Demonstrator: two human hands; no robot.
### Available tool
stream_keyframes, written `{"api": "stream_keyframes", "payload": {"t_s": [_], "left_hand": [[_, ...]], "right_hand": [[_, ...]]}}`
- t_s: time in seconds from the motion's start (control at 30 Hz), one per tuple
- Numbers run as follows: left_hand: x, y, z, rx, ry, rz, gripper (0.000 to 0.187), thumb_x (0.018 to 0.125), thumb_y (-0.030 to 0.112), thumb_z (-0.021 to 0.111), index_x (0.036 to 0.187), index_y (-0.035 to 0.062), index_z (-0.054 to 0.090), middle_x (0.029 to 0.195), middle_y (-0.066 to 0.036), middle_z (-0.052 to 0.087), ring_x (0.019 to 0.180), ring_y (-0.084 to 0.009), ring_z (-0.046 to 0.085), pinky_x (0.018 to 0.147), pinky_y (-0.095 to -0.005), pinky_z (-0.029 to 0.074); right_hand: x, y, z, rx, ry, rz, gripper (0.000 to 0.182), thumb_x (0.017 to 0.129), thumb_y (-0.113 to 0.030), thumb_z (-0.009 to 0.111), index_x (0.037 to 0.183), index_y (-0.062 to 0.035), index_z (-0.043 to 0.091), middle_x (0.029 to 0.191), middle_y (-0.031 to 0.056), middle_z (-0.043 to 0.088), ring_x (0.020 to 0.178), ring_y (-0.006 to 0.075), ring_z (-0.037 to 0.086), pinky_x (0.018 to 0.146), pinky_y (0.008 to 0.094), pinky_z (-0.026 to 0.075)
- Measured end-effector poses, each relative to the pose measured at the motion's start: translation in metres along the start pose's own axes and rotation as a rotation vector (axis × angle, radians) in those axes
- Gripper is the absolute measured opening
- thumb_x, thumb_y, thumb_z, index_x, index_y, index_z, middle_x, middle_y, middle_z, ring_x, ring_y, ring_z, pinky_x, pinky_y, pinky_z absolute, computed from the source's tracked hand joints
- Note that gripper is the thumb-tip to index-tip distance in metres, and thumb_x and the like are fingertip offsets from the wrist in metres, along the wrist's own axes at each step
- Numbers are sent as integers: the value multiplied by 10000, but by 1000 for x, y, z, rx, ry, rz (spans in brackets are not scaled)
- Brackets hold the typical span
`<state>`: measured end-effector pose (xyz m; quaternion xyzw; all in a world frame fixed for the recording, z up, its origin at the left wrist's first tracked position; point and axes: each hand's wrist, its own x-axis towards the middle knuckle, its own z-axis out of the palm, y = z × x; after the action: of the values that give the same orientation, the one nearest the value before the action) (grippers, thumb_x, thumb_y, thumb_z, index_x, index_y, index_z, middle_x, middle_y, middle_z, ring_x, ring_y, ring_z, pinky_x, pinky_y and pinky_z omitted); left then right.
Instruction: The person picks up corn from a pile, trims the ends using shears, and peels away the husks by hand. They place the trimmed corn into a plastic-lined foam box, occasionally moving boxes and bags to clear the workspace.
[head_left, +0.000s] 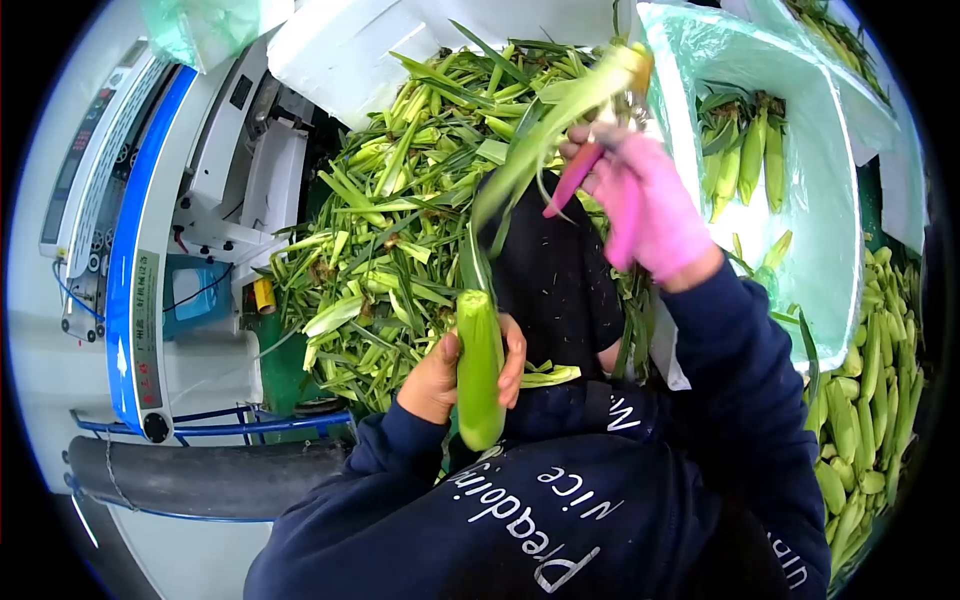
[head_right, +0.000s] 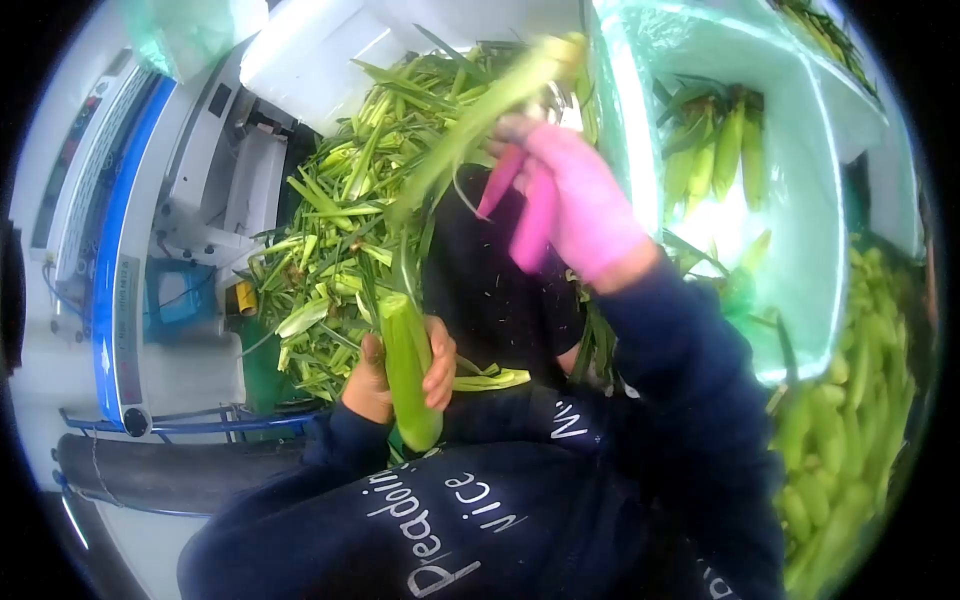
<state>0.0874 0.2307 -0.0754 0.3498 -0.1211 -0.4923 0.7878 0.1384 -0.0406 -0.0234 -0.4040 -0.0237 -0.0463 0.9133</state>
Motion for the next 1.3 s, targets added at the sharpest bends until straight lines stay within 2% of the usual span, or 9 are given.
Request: {"api": "stream_keyframes", "payload": {"t_s": [0.17,0.33,0.47,0.67,0.73,0.9,1.03,1.23,1.3], "left_hand": [[19,31,24,579,210,330,759,740,678,773,1024,23,513,871,-109,579,794,-228,630,714,-360,526],[52,36,36,1211,210,480,617,623,446,905,982,36,616,912,-83,614,822,-233,620,761,-342,505],[87,25,54,1418,-50,629,655,630,542,880,952,43,604,854,-99,626,736,-267,642,663,-354,519],[102,-7,67,1332,-54,361,802,676,722,761,1026,15,617,909,-130,627,779,-328,646,699,-380,524],[117,-10,75,1628,-196,568,693,810,671,692,987,4,630,875,-141,626,753,-333,647,674,-388,516],[135,-48,103,1490,-60,670,251,999,123,509,861,-20,663,859,-154,698,707,-298,682,653,-352,530],[160,9,102,984,508,661,438,1074,457,404,878,71,476,590,-28,488,470,-117,429,476,-272,393],[189,59,90,2320,740,1198,414,937,217,669,1223,-55,545,1147,-233,622,1070,-367,584,970,-461,433],[168,1,157,1712,396,624,152,895,137,673,897,-9,627,837,-133,642,764,-273,618,729,-365,501]], "right_hand": [[-82,34,-18,-31,-171,770,264,915,-139,614,1152,-37,560,993,74,652,904,169,647,796,324,525],[-127,-23,12,-142,27,521,253,958,-122,614,1162,15,556,887,89,651,561,122,605,500,224,493],[-140,-61,19,-409,74,490,313,928,-171,666,1180,-10,576,828,61,651,609,94,599,532,221,488],[-171,-64,-15,-378,95,391,341,904,-138,638,1216,-21,565,807,35,636,581,75,576,474,220,468],[-185,-53,-23,-559,147,364,373,843,-123,621,1204,-36,590,855,106,655,675,171,637,617,305,508],[-209,-21,-44,-588,386,110,336,812,-124,633,1137,-43,603,863,114,648,850,189,646,758,367,513],[-244,-53,-53,-306,469,145,373,883,-150,590,1235,-42,538,830,74,616,574,88,590,361,226,444],[-273,-78,-61,-217,677,-50,332,884,-68,564,1212,-19,548,832,39,629,589,71,549,528,209,454],[-266,-70,-59,-183,718,-135,422,843,-33,593,1263,-20,551,836,12,607,600,61,539,540,220,447]]}}
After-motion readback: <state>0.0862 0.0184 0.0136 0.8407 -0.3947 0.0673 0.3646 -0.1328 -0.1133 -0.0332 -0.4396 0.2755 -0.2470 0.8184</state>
